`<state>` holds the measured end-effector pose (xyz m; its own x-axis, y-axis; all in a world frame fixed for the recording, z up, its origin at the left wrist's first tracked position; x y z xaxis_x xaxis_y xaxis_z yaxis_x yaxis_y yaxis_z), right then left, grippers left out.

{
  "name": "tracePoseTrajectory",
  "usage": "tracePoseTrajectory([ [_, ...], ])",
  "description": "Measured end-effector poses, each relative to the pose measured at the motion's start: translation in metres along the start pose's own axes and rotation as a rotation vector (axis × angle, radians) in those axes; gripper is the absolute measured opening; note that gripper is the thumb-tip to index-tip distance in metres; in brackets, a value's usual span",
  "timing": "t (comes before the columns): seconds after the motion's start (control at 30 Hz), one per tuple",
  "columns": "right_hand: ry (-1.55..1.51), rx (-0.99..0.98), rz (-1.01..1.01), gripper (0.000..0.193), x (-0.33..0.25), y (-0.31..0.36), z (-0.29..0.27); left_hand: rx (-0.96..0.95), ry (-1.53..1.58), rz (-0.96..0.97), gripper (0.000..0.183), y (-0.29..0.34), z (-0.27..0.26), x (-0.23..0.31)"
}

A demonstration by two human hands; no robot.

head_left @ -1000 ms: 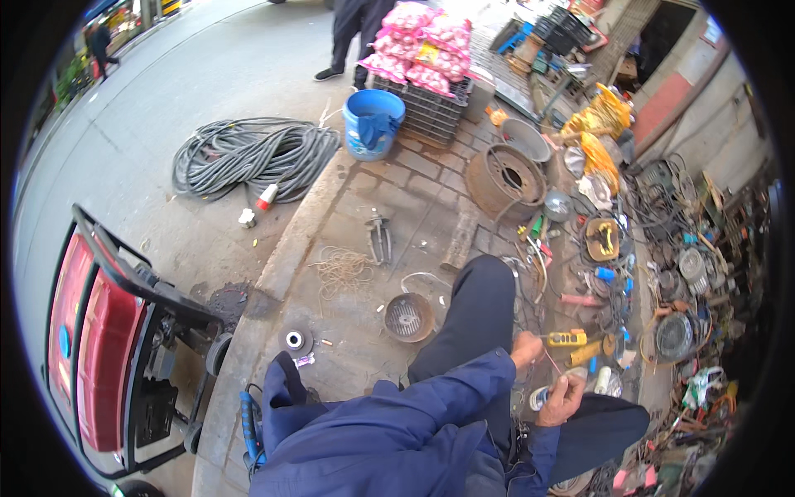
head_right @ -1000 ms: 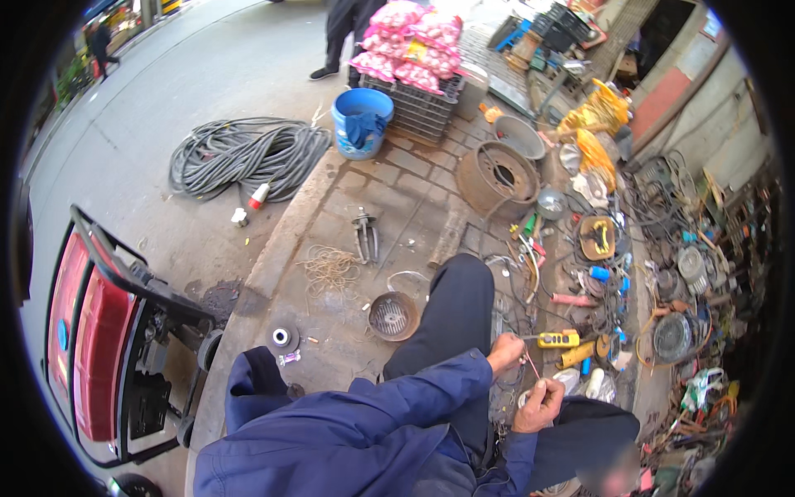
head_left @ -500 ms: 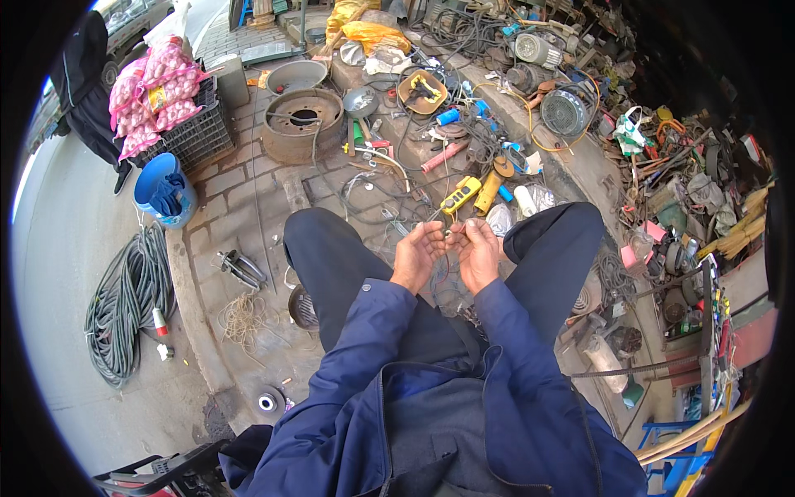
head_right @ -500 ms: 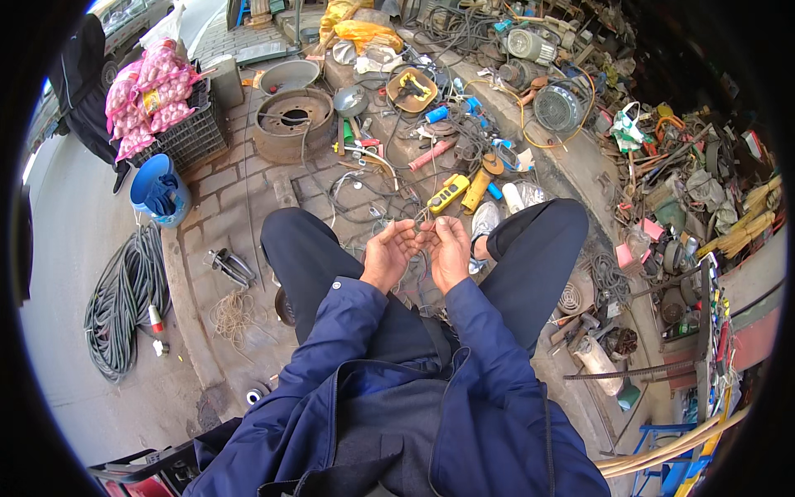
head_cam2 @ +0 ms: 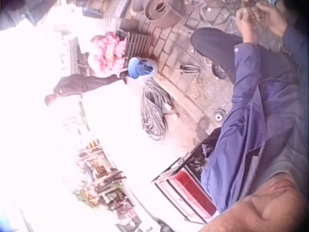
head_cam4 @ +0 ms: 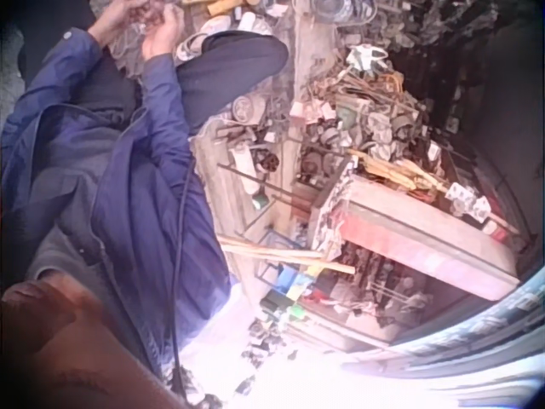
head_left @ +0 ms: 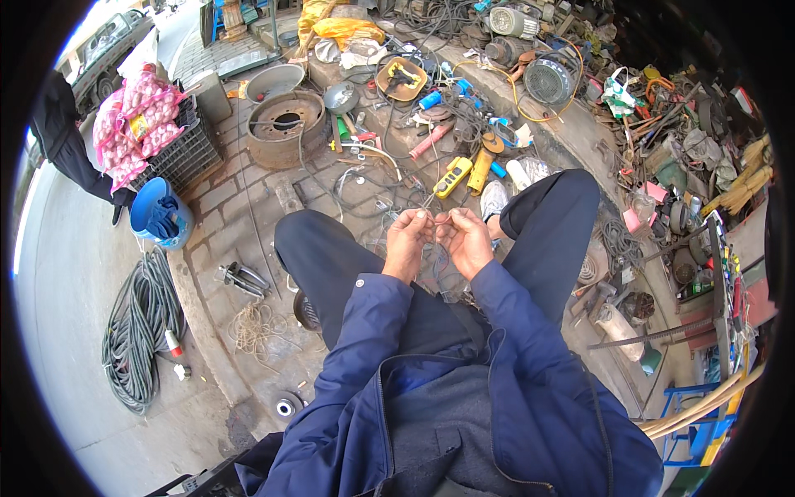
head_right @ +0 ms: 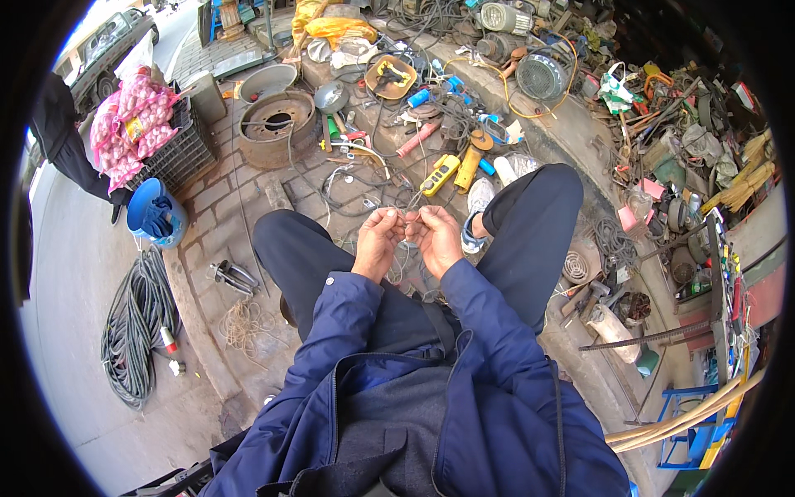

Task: The person sits cross-legged on a chair and repeatedly strips, twists, and connects small electrical wires using pliers and a multimeter. They handle multiple wire segments one at a time, testing connections and adjusting the wire ends throughout the clip.

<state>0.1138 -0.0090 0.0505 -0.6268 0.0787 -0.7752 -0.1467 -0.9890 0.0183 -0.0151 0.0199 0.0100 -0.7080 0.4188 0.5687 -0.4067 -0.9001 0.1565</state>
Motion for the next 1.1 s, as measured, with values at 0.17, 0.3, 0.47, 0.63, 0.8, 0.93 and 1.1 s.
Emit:
tracePoseTrajectory([
  [0.17,0.101,0.090,0.014,0.016,-0.002,0.001,-0.006,-0.020,0.053,0.008,0.009,-0.006,-0.007,-0.002],
  [0.3,0.466,-0.055,-0.041,0.034,0.001,0.003,-0.008,0.007,0.042,-0.007,0.009,-0.005,-0.008,-0.002],
  [0.47,0.675,-0.188,-0.221,0.029,0.022,-0.002,-0.016,0.008,-0.020,-0.026,0.008,-0.005,-0.007,-0.006],
  [0.63,0.969,-0.123,-0.423,0.014,0.026,-0.011,-0.011,0.164,-0.159,-0.019,0.006,-0.006,-0.015,-0.006],
  [0.8,0.766,-0.052,-0.316,0.016,0.026,-0.005,-0.009,0.258,-0.221,-0.048,0.008,-0.008,-0.025,-0.016],
  [0.93,0.739,-0.013,-0.382,0.015,0.030,-0.003,-0.004,0.258,-0.014,-0.219,0.013,-0.015,-0.031,-0.032],
  [1.1,1.250,-0.149,-0.734,0.015,0.029,0.012,0.013,0.421,-0.151,-0.153,0.010,-0.026,-0.043,-0.040],
])
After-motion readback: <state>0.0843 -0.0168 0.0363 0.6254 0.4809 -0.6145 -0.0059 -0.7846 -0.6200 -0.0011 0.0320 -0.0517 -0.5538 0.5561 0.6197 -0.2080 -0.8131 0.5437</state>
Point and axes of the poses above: each hand's wrist, its own y-axis away from the middle knuckle, its own z-axis out of the palm, x = y × z, the point moved 3 cm from there along -y, towards the middle knuckle, and after that the axes turned 9 degrees about -z, right-handed, at the moved point
